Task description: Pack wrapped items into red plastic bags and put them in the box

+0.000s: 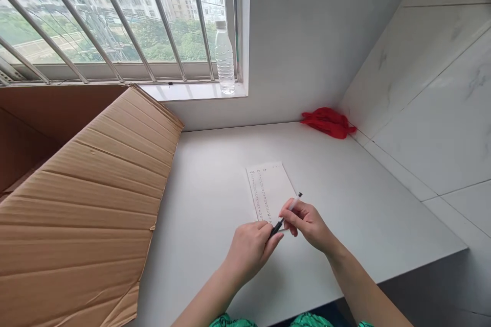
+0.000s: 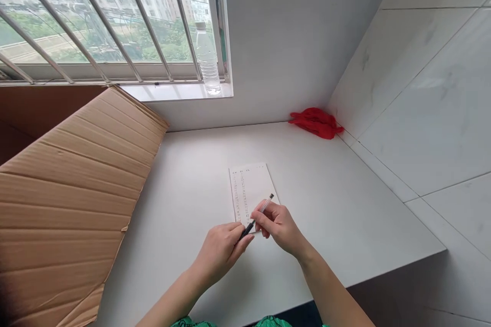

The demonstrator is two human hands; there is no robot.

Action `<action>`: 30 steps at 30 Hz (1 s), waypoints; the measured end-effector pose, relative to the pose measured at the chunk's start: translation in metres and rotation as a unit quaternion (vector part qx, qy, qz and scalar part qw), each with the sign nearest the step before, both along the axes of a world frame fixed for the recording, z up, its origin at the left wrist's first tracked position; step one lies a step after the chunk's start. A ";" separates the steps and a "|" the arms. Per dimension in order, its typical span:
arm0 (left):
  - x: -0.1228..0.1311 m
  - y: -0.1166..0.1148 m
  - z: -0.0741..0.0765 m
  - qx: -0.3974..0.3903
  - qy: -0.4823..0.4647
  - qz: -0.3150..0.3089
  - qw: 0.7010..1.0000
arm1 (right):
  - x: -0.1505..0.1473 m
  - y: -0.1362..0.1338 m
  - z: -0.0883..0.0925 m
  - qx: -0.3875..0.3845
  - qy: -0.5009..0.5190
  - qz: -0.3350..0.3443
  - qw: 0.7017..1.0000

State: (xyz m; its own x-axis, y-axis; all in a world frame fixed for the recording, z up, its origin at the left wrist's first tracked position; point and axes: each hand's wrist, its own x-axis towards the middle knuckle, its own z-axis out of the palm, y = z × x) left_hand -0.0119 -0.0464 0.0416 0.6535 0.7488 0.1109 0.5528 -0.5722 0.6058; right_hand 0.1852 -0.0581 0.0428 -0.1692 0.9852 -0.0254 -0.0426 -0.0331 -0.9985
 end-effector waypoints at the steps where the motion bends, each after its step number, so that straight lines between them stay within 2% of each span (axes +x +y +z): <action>1: 0.000 0.000 0.002 -0.064 -0.032 -0.004 0.997 | -0.001 0.003 0.002 0.006 -0.001 0.007 1.000; 3: -0.002 0.002 0.007 -0.200 -0.104 -0.018 0.974 | -0.004 0.010 0.005 0.017 0.006 0.014 1.000; 5: -0.005 0.006 0.010 -0.302 -0.165 -0.018 0.939 | -0.010 0.018 0.008 0.025 0.018 0.015 0.999; 9: -0.013 0.015 0.006 -0.400 -0.240 0.015 0.885 | -0.020 0.036 0.009 0.022 0.049 0.024 0.998; 11: -0.018 0.017 0.002 -0.441 -0.254 0.007 0.861 | -0.013 0.049 0.008 0.025 0.082 -0.032 0.996; 13: -0.021 0.018 0.000 -0.455 -0.247 0.004 0.855 | 0.002 0.064 0.009 0.051 0.129 -0.163 0.977; 14: -0.023 0.019 -0.001 -0.439 -0.235 0.020 0.867 | 0.011 0.070 0.009 0.071 0.142 -0.230 0.960; 15: -0.023 0.019 -0.002 -0.405 -0.217 0.048 0.887 | 0.019 0.076 0.008 0.083 0.134 -0.268 0.951; 18: -0.022 0.021 -0.005 -0.237 -0.147 0.158 0.947 | 0.029 0.089 0.003 0.081 0.059 -0.260 0.960; 20: -0.020 0.023 -0.008 -0.151 -0.106 0.194 0.964 | 0.022 0.095 -0.005 0.078 0.013 -0.247 0.966; 22: -0.019 0.024 -0.011 -0.109 -0.083 0.192 0.972 | 0.010 0.102 -0.015 0.077 -0.023 -0.250 0.965; 25: -0.018 0.023 -0.015 -0.092 -0.070 0.164 0.980 | -0.003 0.115 -0.028 0.061 -0.063 -0.227 0.970; 30: -0.017 0.022 -0.018 -0.078 -0.056 0.146 0.985 | -0.004 0.128 -0.041 0.053 -0.134 -0.198 0.970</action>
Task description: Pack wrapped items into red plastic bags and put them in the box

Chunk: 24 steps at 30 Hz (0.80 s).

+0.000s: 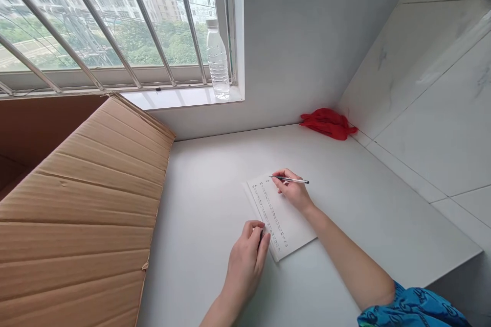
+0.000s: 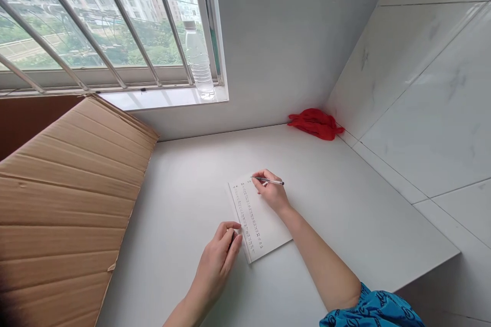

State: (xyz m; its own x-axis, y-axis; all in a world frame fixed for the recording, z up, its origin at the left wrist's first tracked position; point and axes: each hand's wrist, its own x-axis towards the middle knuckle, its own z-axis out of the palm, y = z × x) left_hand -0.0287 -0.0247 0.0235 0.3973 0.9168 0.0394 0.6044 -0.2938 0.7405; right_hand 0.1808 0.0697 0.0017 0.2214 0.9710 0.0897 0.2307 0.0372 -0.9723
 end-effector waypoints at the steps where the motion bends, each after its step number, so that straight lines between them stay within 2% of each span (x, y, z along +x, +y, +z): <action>1: 0.000 0.000 -0.001 0.003 0.005 -0.002 1.000 | 0.001 0.000 -0.002 -0.003 -0.008 -0.005 1.000; 8: 0.000 0.000 -0.010 0.023 0.049 -0.026 0.998 | 0.000 -0.002 -0.013 -0.004 -0.056 0.006 0.998; 24: 0.003 0.000 -0.004 0.022 0.069 -0.027 0.997 | -0.002 -0.002 -0.007 0.004 -0.118 0.010 0.993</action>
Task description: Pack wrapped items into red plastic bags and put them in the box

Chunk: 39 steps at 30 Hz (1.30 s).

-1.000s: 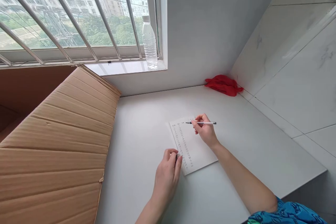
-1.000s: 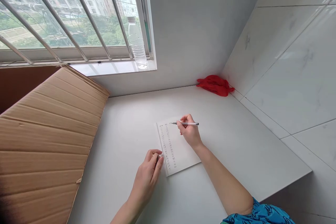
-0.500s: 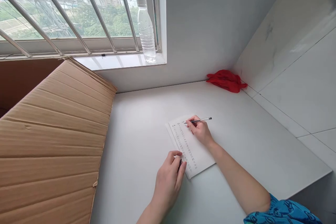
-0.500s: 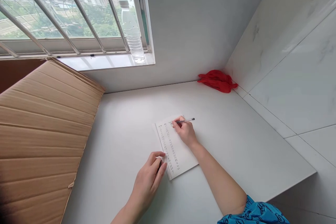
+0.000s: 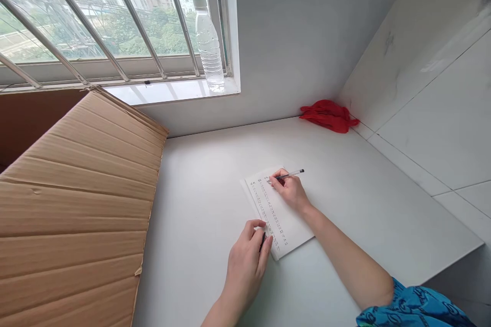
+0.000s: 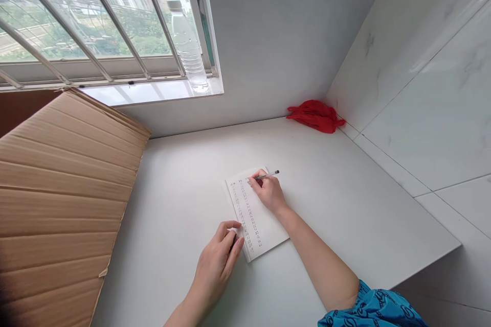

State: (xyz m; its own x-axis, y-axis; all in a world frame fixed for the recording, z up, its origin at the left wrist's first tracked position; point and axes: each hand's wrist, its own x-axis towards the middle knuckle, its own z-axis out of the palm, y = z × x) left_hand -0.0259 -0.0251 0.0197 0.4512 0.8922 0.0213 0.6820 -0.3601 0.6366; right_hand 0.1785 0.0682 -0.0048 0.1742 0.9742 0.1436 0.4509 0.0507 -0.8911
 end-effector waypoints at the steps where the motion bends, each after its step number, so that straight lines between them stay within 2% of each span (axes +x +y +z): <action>1: 0.000 0.000 0.001 0.000 0.000 0.001 1.000 | 0.000 0.000 0.000 0.002 -0.002 -0.001 1.000; 10: 0.001 0.001 0.003 0.011 -0.004 -0.001 1.000 | 0.000 0.000 -0.001 -0.002 0.021 -0.019 1.000; 17: 0.000 0.001 -0.001 0.023 -0.012 -0.005 1.000 | 0.001 0.000 0.000 -0.002 0.019 -0.014 1.000; 21: -0.001 0.001 0.001 0.011 -0.017 0.002 1.000 | 0.004 0.002 -0.002 0.003 0.107 -0.027 0.994; 23: -0.001 0.000 0.006 0.000 -0.028 0.001 1.000 | 0.007 0.000 0.004 0.020 0.152 -0.051 0.987; 26: -0.002 -0.001 0.015 -0.021 -0.049 -0.001 0.999 | 0.012 -0.017 0.025 0.038 0.160 -0.051 0.985; 29: -0.002 -0.002 0.018 -0.016 -0.064 -0.006 0.998 | 0.009 -0.051 0.053 0.008 0.152 0.036 0.988; 32: -0.002 -0.003 0.013 0.008 -0.062 -0.013 0.998 | 0.001 -0.086 0.074 -0.041 0.150 0.130 0.979; 35: -0.001 -0.004 0.006 0.031 -0.055 -0.023 0.998 | -0.008 -0.107 0.080 -0.056 0.143 0.154 0.976; 39: 0.001 -0.006 0.005 0.071 -0.044 -0.041 0.996 | -0.016 -0.114 0.077 -0.062 0.117 0.160 0.978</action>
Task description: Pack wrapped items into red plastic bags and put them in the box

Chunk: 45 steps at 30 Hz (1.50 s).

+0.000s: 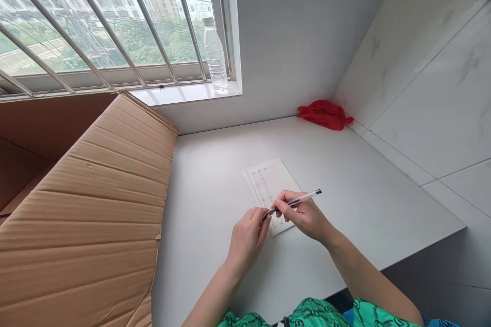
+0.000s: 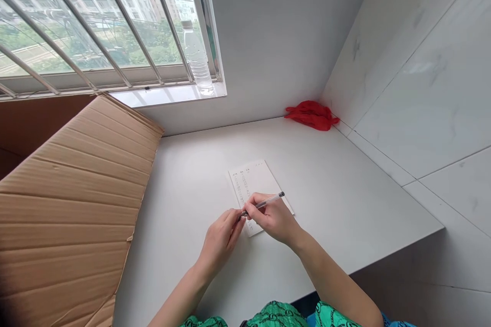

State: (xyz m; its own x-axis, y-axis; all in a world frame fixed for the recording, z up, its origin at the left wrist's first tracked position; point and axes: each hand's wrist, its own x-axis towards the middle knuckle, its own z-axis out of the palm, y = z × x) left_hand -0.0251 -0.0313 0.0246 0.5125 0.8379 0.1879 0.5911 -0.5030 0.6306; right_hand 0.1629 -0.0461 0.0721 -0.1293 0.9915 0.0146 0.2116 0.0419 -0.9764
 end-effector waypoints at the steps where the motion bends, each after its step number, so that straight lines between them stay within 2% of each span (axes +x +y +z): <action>1: 0.001 0.000 0.000 0.009 0.005 -0.003 1.000 | -0.001 0.000 -0.001 0.001 -0.008 0.005 1.000; 11: 0.003 -0.004 0.003 0.042 0.006 -0.027 0.999 | 0.008 -0.016 -0.005 0.004 -0.011 -0.032 0.999; 21: 0.004 -0.006 0.006 0.060 0.017 -0.063 0.996 | 0.002 -0.022 -0.016 -0.005 -0.028 0.002 1.000; 23: 0.003 -0.007 0.006 0.049 0.014 -0.073 0.996 | 0.005 -0.023 -0.019 0.011 0.009 -0.028 1.000; 26: 0.004 -0.007 0.007 0.036 0.008 -0.093 0.995 | 0.013 -0.023 -0.021 0.046 0.065 -0.162 0.984; 28: 0.004 -0.006 0.007 0.041 0.004 -0.106 0.994 | 0.017 -0.024 -0.021 0.063 0.069 -0.223 0.970; 34: 0.001 -0.004 0.000 0.098 0.013 -0.090 0.991 | 0.012 -0.026 -0.027 0.057 0.076 -0.212 0.973; 37: 0.003 -0.005 -0.003 0.099 0.026 -0.113 0.988 | 0.011 -0.026 -0.031 0.046 0.088 -0.183 0.978; 40: 0.007 -0.007 -0.003 0.055 0.030 -0.124 0.990 | 0.028 -0.020 -0.033 0.020 0.097 -0.127 0.987; 41: 0.007 -0.007 -0.002 0.032 0.029 -0.118 0.992 | 0.039 -0.017 -0.033 0.016 0.104 -0.128 0.986; 42: 0.007 -0.007 -0.001 0.009 0.027 -0.107 0.994 | 0.053 -0.013 -0.033 0.018 0.109 -0.145 0.983; 44: 0.004 -0.005 0.002 -0.033 0.026 -0.076 0.996 | 0.086 -0.006 -0.035 0.060 0.108 -0.239 0.963; 45: 0.002 -0.004 0.002 -0.045 0.031 -0.059 0.997 | 0.104 -0.003 -0.037 0.083 0.076 -0.277 0.954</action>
State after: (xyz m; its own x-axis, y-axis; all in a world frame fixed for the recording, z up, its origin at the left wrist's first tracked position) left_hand -0.0229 -0.0350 0.0270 0.6171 0.7828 0.0796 0.5695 -0.5142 0.6413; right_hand 0.2668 -0.0495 0.0349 0.4294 0.8898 0.1547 0.1028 0.1221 -0.9872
